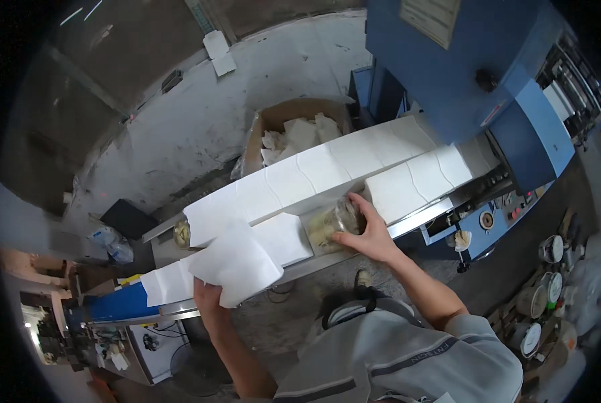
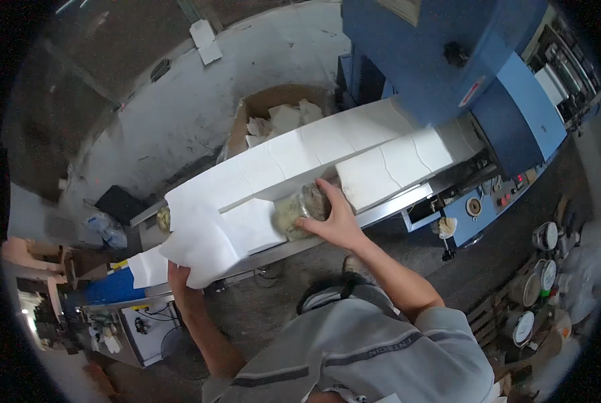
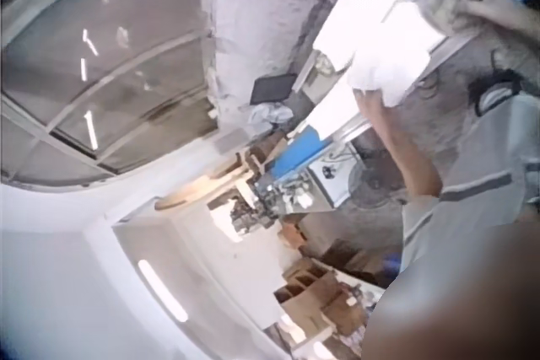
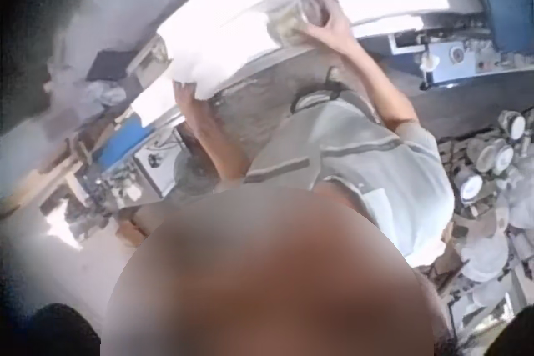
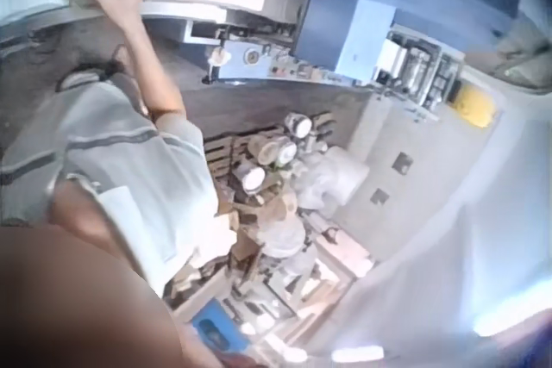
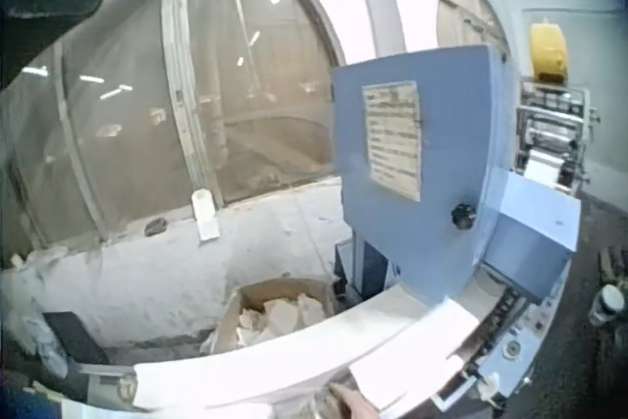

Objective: Organizing and aligning paper product blocks on a conveyor belt in a paper mill.

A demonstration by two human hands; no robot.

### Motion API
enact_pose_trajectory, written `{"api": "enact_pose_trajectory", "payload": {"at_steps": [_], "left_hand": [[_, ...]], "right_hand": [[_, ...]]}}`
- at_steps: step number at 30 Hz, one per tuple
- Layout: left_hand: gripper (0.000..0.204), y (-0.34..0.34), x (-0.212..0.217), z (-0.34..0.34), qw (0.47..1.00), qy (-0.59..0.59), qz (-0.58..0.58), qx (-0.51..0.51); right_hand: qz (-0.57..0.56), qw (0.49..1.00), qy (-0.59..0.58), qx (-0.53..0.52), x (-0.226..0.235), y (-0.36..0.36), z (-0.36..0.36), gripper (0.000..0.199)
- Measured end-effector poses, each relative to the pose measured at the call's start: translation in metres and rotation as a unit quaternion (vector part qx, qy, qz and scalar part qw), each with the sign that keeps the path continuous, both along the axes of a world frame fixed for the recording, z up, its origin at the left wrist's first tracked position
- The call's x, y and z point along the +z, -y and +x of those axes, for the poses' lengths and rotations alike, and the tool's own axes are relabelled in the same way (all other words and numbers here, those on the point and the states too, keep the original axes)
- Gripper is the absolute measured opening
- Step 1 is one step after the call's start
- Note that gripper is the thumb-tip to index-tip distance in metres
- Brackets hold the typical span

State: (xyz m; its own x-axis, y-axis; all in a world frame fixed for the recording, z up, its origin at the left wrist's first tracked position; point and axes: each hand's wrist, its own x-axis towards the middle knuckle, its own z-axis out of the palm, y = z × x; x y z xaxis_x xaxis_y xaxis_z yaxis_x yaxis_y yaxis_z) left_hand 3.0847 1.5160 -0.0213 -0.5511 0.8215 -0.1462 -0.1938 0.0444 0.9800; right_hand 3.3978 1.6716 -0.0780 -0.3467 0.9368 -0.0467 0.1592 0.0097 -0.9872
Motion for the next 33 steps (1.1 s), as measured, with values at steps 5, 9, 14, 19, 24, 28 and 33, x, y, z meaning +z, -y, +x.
{"api": "enact_pose_trajectory", "payload": {"at_steps": [5,9,14,19,24,28,33], "left_hand": [[0.065,0.038,-0.044,-0.009,0.982,0.131,0.137,-0.001],[0.065,0.053,-0.071,-0.013,0.978,0.182,0.105,0.011],[0.070,0.053,-0.081,-0.019,0.967,0.221,0.112,-0.052],[0.082,0.036,-0.070,-0.004,0.936,0.279,0.096,-0.191],[0.082,0.027,-0.072,0.028,0.897,0.310,0.070,-0.308],[0.080,0.039,-0.088,0.057,0.856,0.427,0.045,-0.286],[0.070,0.074,-0.094,0.098,0.920,0.234,-0.054,-0.309]], "right_hand": [[0.170,0.913,0.370,0.013,-0.003,-0.007,-0.017,0.088],[0.208,0.868,0.445,-0.074,0.000,-0.012,0.007,0.084],[0.357,0.849,0.381,-0.082,0.013,0.024,-0.014,0.062],[-0.164,0.985,-0.055,-0.018,-0.002,0.098,-0.048,0.054],[-0.367,0.882,-0.294,0.010,-0.010,0.132,-0.053,0.061],[-0.373,0.882,-0.288,-0.017,-0.025,0.146,-0.022,0.057],[-0.423,0.858,-0.290,-0.020,-0.057,0.182,0.021,0.053]]}}
